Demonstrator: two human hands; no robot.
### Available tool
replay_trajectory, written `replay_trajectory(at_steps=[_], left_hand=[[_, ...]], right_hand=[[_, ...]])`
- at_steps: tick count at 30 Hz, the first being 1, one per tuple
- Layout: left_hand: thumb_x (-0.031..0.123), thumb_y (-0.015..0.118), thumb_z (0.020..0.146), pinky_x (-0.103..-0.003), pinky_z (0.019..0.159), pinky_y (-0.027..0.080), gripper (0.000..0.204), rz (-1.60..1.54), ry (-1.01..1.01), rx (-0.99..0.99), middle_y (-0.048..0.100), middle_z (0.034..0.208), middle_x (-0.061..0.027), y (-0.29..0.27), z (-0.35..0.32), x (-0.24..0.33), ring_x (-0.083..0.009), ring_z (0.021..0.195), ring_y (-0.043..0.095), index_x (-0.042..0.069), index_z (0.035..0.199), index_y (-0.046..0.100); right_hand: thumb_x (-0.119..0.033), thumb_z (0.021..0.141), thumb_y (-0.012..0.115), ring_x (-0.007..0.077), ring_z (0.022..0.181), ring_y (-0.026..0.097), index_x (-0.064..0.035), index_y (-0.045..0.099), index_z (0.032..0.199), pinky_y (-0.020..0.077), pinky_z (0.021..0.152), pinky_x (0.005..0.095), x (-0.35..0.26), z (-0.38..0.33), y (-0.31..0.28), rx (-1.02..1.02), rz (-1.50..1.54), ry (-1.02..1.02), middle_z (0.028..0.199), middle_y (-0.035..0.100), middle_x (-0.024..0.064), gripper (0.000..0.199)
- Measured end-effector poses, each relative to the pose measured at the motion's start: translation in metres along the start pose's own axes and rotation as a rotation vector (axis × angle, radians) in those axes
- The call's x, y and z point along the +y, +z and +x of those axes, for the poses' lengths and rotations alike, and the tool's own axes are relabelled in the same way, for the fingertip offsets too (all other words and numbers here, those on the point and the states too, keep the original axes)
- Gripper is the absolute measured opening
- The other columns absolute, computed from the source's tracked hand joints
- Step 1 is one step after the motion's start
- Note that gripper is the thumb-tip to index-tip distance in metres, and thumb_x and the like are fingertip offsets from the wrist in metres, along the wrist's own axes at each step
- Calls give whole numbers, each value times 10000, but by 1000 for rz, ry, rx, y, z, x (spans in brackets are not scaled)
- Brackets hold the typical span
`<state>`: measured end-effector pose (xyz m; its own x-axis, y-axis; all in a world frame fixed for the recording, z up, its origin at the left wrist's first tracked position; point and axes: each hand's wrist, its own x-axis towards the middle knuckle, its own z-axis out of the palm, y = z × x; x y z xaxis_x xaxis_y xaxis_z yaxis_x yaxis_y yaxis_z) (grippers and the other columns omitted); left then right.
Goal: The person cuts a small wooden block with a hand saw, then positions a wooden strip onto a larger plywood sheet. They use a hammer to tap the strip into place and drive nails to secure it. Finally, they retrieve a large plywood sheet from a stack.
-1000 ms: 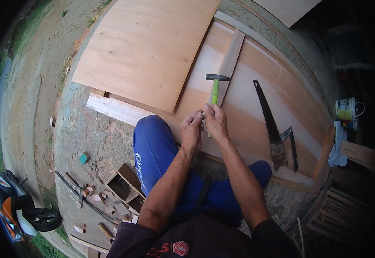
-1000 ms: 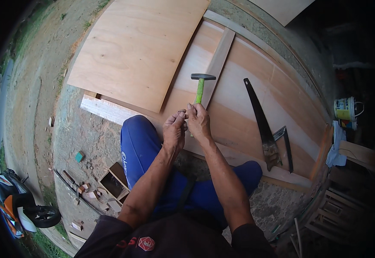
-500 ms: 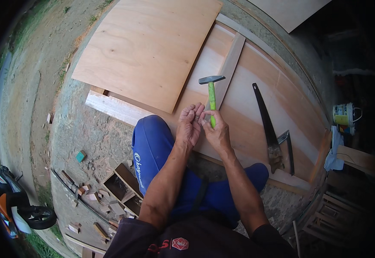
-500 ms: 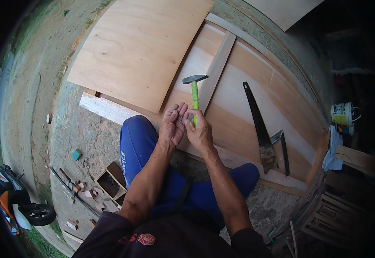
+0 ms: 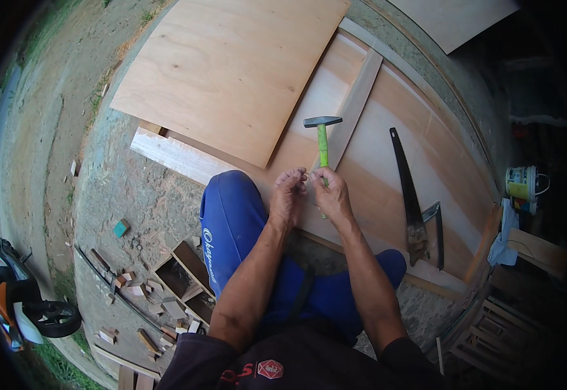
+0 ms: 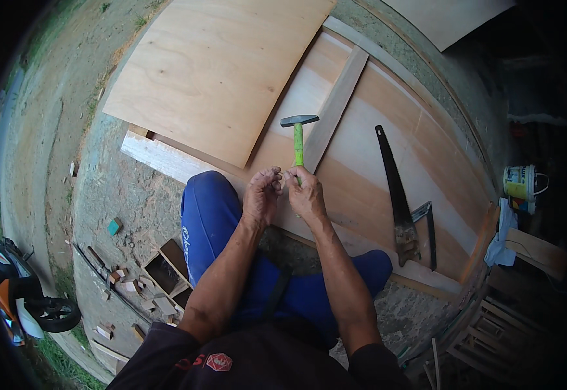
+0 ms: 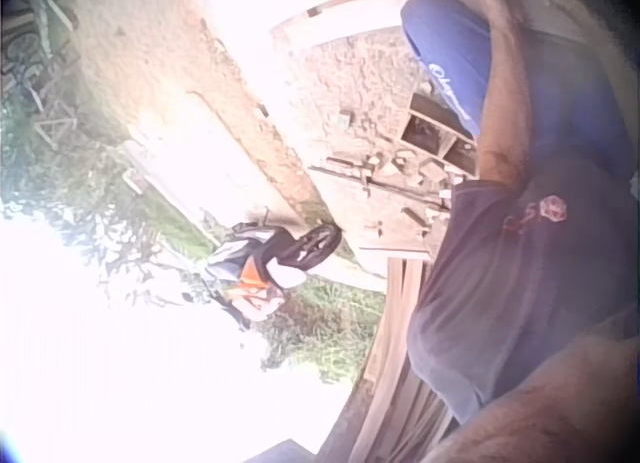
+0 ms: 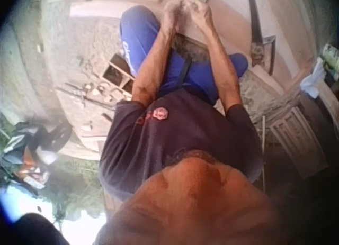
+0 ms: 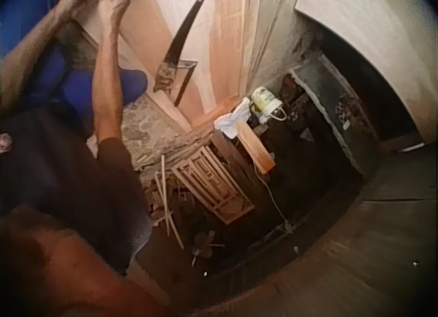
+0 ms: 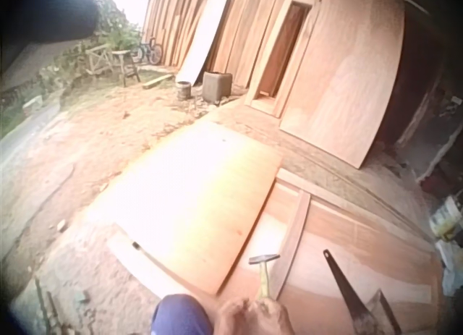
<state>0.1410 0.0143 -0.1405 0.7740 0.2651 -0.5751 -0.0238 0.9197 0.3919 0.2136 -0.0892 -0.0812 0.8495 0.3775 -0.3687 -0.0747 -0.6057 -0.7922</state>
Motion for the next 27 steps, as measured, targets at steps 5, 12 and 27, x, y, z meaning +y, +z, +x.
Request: replay_trajectory(at_steps=[5, 12, 27], left_hand=[[198, 663, 981, -226, 570, 396, 179, 117, 106, 123, 601, 758, 21, 9, 2, -6, -58, 604, 486, 49, 1078, 681], [204, 677, 963, -273, 531, 448, 225, 521, 43, 580, 655, 727, -18, -28, 15, -33, -89, 555, 543, 18, 1075, 734], [182, 656, 971, -273, 529, 433, 231, 812, 81, 508, 650, 732, 4, -32, 11, -52, -80, 579, 533, -20, 1038, 746]], right_hand=[[-211, 990, 635, 233, 744, 646, -29, 656, 1054, 514, 698, 385, -7, 11, 1, -91, -56, 23, 819, 662, 152, 194], [-209, 998, 595, 445, 1057, 680, -131, 345, 1556, 524, 924, 456, -9, 21, -29, -215, -187, -166, 1227, 650, 286, 616], [-107, 967, 495, 453, 775, 685, -73, 364, 1524, 547, 768, 547, -86, 39, -86, -853, -969, -188, 821, 681, 281, 573]])
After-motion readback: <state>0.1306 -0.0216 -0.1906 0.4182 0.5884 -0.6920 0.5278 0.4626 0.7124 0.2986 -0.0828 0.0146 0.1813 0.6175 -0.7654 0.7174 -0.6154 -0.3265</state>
